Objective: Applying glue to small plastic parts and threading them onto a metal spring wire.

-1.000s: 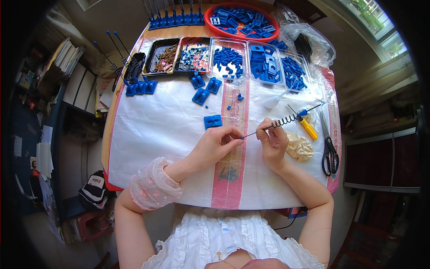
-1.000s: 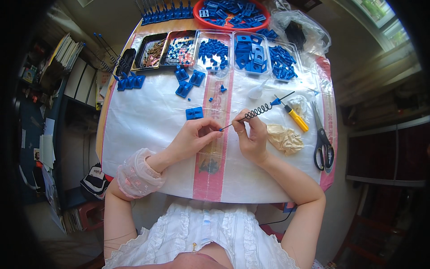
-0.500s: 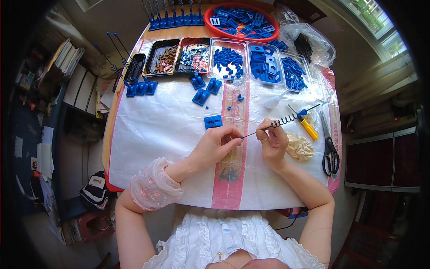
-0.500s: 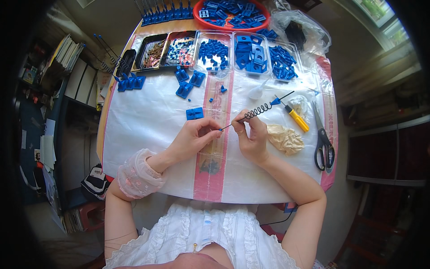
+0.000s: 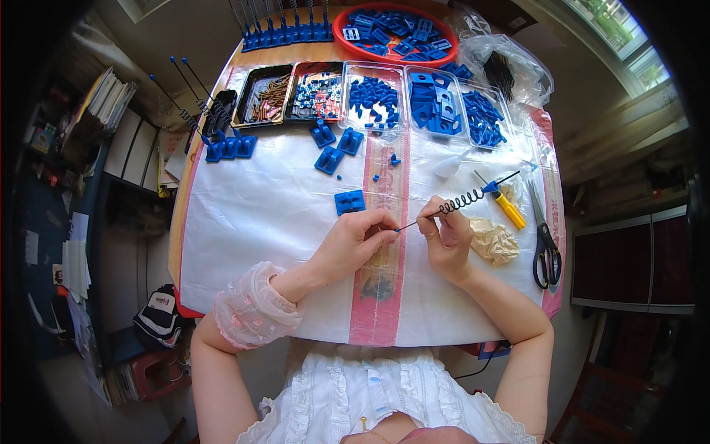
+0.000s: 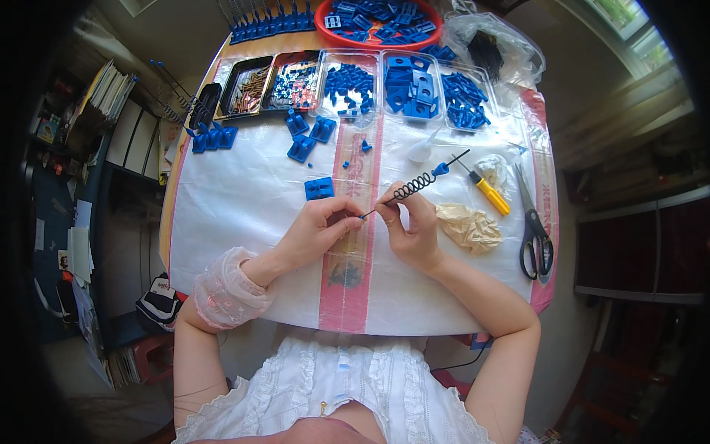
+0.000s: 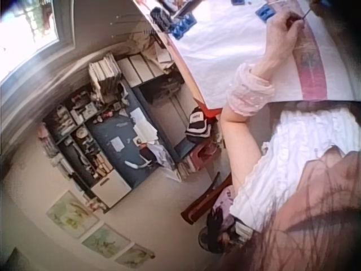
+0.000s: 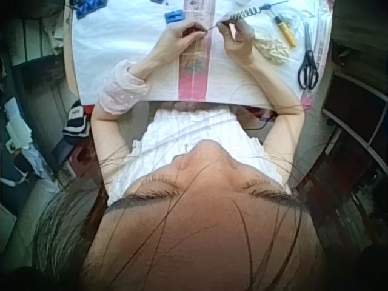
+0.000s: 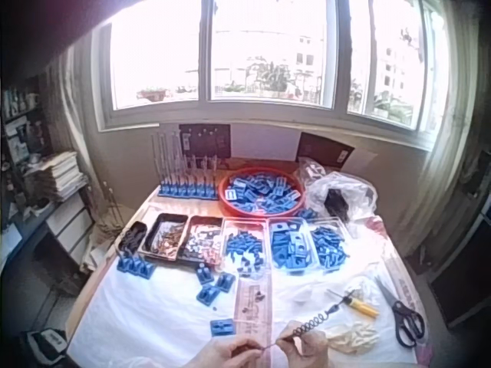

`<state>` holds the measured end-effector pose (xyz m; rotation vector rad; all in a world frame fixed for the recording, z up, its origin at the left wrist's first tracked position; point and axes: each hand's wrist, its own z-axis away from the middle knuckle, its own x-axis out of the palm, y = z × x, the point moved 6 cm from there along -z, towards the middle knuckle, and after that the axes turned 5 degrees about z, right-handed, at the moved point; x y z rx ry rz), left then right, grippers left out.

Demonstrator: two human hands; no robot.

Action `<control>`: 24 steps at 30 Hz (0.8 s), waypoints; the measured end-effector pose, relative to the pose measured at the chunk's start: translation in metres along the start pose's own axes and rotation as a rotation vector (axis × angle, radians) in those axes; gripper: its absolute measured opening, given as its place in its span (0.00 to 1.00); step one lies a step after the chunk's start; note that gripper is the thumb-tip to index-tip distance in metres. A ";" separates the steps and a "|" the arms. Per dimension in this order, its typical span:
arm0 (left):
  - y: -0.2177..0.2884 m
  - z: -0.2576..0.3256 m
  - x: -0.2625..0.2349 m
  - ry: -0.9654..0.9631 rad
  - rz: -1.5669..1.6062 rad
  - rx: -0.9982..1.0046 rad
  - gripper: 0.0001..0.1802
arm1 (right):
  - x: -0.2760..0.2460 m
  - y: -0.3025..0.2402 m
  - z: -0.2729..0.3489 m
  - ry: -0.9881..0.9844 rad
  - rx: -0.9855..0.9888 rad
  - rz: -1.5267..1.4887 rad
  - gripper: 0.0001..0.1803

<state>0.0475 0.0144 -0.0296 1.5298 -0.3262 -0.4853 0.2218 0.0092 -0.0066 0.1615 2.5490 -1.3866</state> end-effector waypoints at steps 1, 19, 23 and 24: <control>0.000 0.000 0.000 -0.004 -0.006 -0.003 0.06 | 0.000 0.000 0.000 0.001 -0.002 0.003 0.09; 0.002 0.000 0.001 -0.007 -0.039 0.024 0.06 | 0.000 0.002 0.001 -0.015 -0.029 0.063 0.08; 0.003 0.000 0.002 -0.009 -0.058 0.033 0.07 | 0.000 0.003 0.002 -0.019 -0.023 0.070 0.08; 0.003 0.000 0.002 -0.011 -0.051 0.028 0.07 | 0.000 0.003 0.002 -0.019 -0.023 0.067 0.08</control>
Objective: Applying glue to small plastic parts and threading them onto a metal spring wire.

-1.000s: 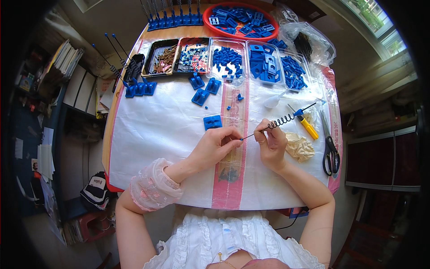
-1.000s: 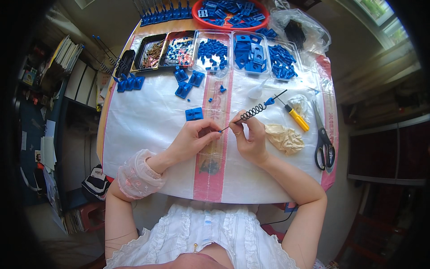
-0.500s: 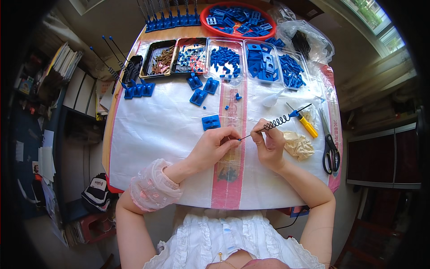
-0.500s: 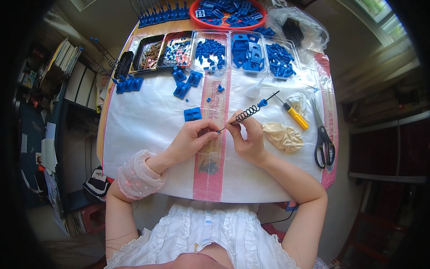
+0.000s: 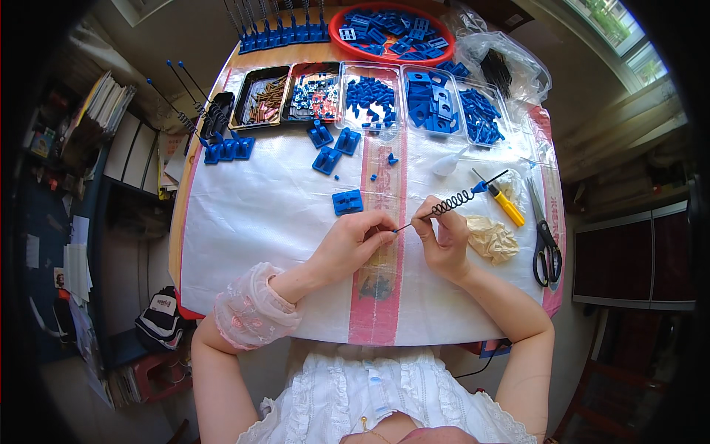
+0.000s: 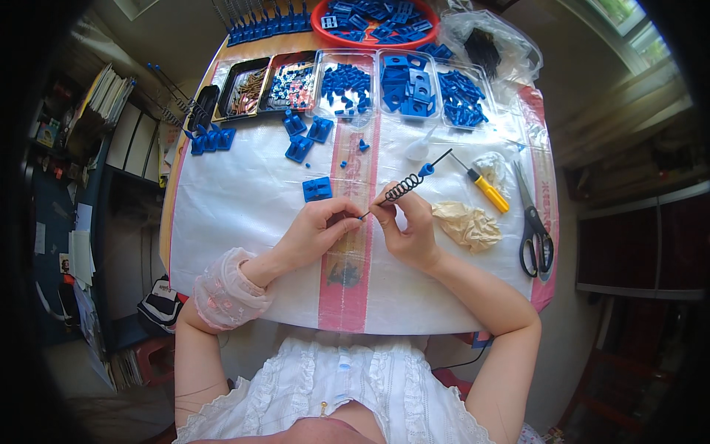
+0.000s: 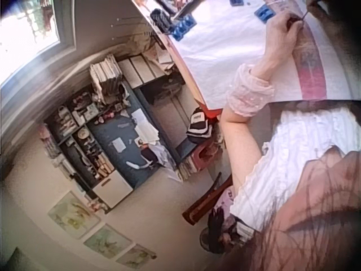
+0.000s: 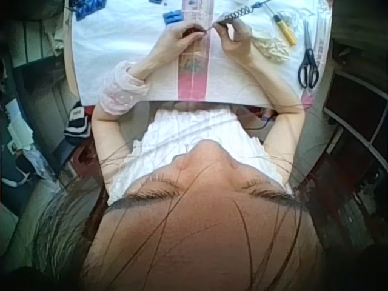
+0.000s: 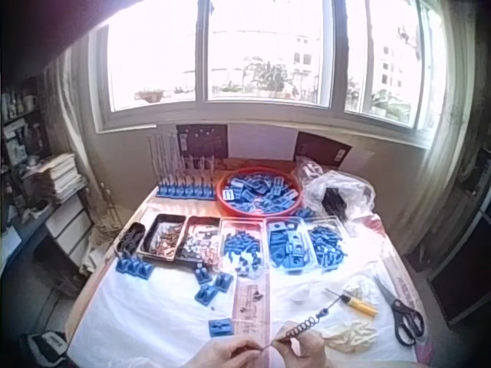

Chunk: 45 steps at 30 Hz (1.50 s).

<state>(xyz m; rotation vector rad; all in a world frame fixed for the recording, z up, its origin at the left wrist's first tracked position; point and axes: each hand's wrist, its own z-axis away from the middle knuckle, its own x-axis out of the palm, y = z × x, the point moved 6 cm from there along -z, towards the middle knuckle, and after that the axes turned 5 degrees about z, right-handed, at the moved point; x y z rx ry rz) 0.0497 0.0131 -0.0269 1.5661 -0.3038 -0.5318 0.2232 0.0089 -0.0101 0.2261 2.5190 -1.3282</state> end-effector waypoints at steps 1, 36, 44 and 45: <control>0.001 0.000 0.000 0.001 0.005 -0.006 0.07 | 0.000 0.000 0.000 -0.001 -0.001 -0.005 0.08; 0.003 -0.001 0.000 0.000 0.018 0.009 0.09 | -0.004 -0.002 -0.003 0.058 0.026 -0.075 0.07; 0.002 0.000 0.000 -0.015 0.015 -0.014 0.07 | -0.002 -0.006 -0.004 0.031 -0.020 -0.033 0.08; 0.002 0.000 0.000 -0.013 0.017 -0.013 0.06 | -0.001 -0.004 -0.003 0.024 -0.020 -0.023 0.08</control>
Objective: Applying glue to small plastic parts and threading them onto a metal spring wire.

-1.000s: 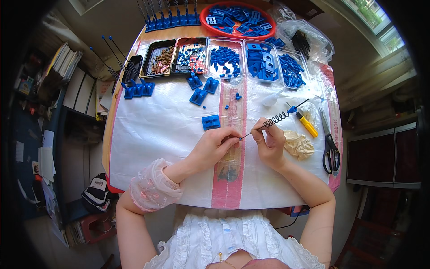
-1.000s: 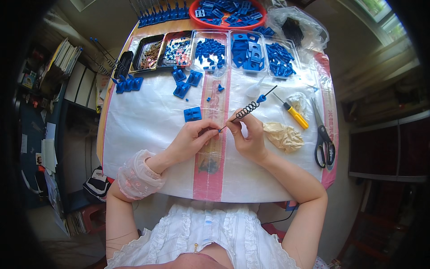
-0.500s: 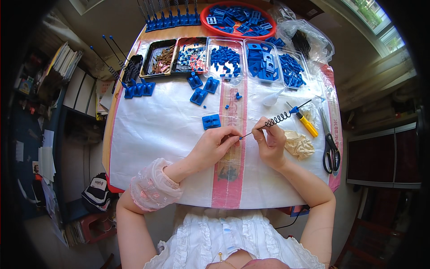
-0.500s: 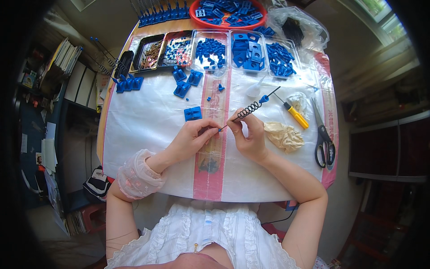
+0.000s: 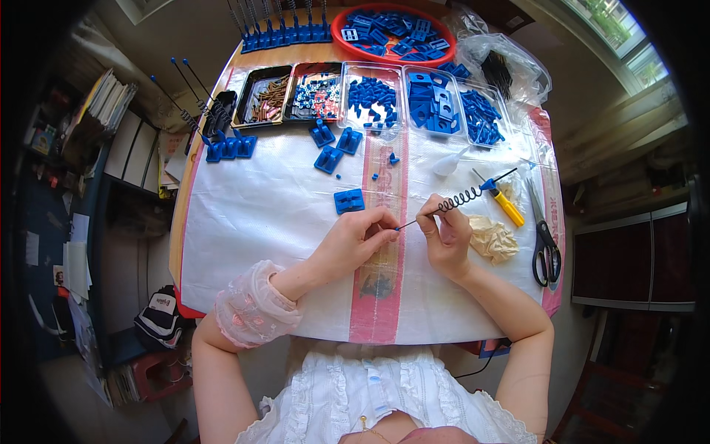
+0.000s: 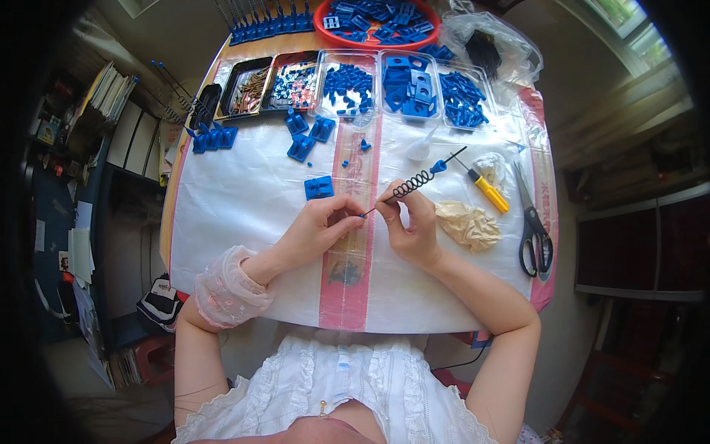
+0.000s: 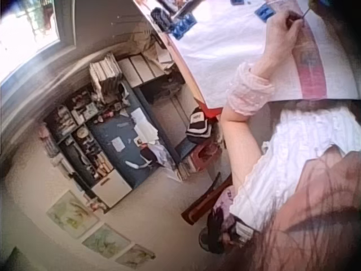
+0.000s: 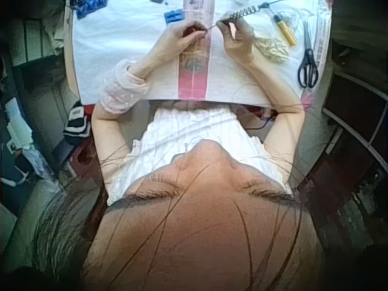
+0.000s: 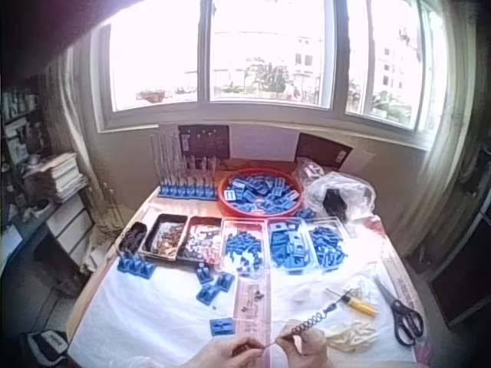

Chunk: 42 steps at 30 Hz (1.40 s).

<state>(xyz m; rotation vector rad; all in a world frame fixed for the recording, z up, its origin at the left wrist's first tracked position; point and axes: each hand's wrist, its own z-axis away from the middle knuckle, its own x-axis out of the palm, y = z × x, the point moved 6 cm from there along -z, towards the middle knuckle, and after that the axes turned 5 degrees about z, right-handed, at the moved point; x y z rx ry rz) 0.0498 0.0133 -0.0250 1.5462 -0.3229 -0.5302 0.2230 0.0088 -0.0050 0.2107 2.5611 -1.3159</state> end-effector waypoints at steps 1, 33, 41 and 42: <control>-0.001 0.000 0.000 0.002 0.001 -0.001 0.06 | 0.001 0.001 0.001 -0.008 0.000 0.009 0.08; 0.005 0.003 0.004 -0.004 0.001 0.040 0.07 | -0.055 -0.071 -0.063 -0.379 0.050 0.472 0.07; 0.005 0.002 0.000 0.076 0.216 -0.057 0.07 | -0.067 -0.084 -0.024 -0.746 0.032 0.782 0.03; 0.004 0.002 -0.003 0.108 0.251 -0.049 0.08 | -0.066 -0.078 -0.016 -0.803 0.067 0.805 0.03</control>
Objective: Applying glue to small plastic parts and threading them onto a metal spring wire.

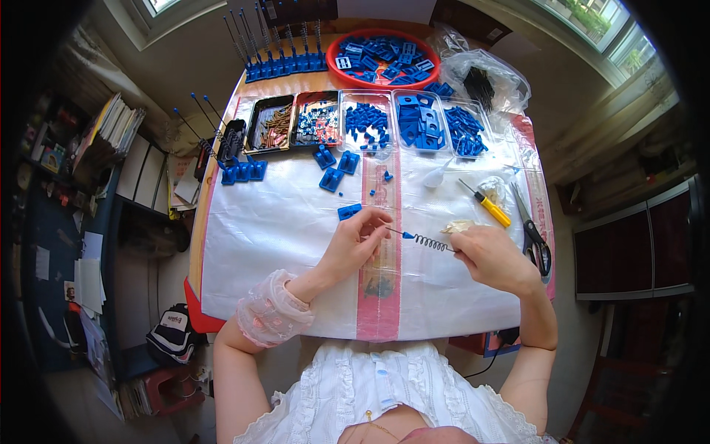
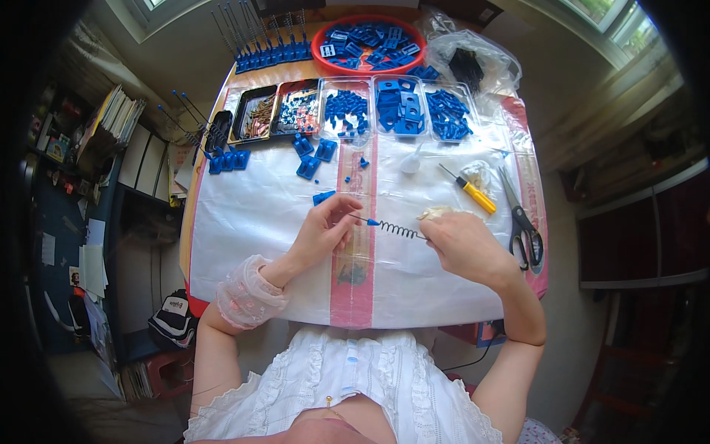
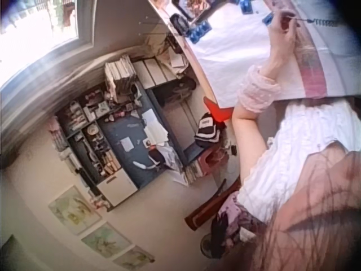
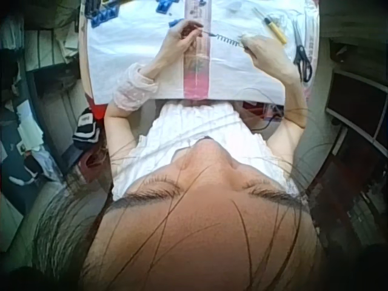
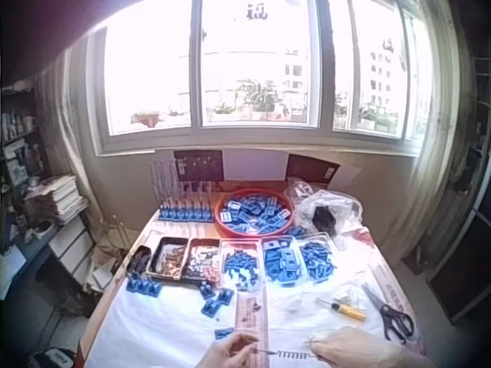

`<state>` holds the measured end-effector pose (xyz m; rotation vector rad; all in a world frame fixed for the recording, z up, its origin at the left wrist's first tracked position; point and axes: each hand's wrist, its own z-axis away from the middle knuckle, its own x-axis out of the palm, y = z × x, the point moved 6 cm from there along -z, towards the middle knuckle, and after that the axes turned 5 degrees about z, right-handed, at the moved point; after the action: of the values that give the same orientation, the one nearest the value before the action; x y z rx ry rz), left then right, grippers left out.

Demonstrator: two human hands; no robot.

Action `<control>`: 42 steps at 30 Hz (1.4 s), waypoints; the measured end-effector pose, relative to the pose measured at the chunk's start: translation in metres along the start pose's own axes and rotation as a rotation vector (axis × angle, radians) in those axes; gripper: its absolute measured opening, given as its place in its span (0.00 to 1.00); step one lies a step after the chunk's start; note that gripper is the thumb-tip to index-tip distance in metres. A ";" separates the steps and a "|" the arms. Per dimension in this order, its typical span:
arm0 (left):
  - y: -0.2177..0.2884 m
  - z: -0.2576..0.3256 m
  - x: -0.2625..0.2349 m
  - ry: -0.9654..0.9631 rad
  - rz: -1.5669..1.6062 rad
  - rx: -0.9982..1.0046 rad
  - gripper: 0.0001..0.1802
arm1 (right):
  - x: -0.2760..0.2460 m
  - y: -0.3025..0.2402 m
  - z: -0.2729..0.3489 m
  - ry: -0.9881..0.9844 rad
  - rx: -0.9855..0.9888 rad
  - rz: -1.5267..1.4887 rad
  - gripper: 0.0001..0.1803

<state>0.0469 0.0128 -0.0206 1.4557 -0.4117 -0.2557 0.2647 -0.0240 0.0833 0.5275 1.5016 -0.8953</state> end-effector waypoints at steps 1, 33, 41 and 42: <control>0.001 -0.001 -0.003 0.032 0.035 0.011 0.08 | 0.010 0.002 0.002 -0.065 0.014 0.016 0.02; 0.032 0.014 0.005 -0.119 -1.079 0.449 0.04 | 0.026 0.073 0.002 -0.046 0.312 -0.192 0.11; 0.055 0.014 -0.004 -0.035 -1.019 0.420 0.07 | 0.021 0.098 -0.046 0.458 0.348 -0.420 0.22; 0.060 0.013 -0.009 -0.014 -1.002 0.425 0.08 | 0.025 0.101 -0.053 0.478 0.324 -0.399 0.22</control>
<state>0.0285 0.0110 0.0384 1.9911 0.3158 -1.0215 0.3066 0.0732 0.0337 0.7270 1.9477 -1.4093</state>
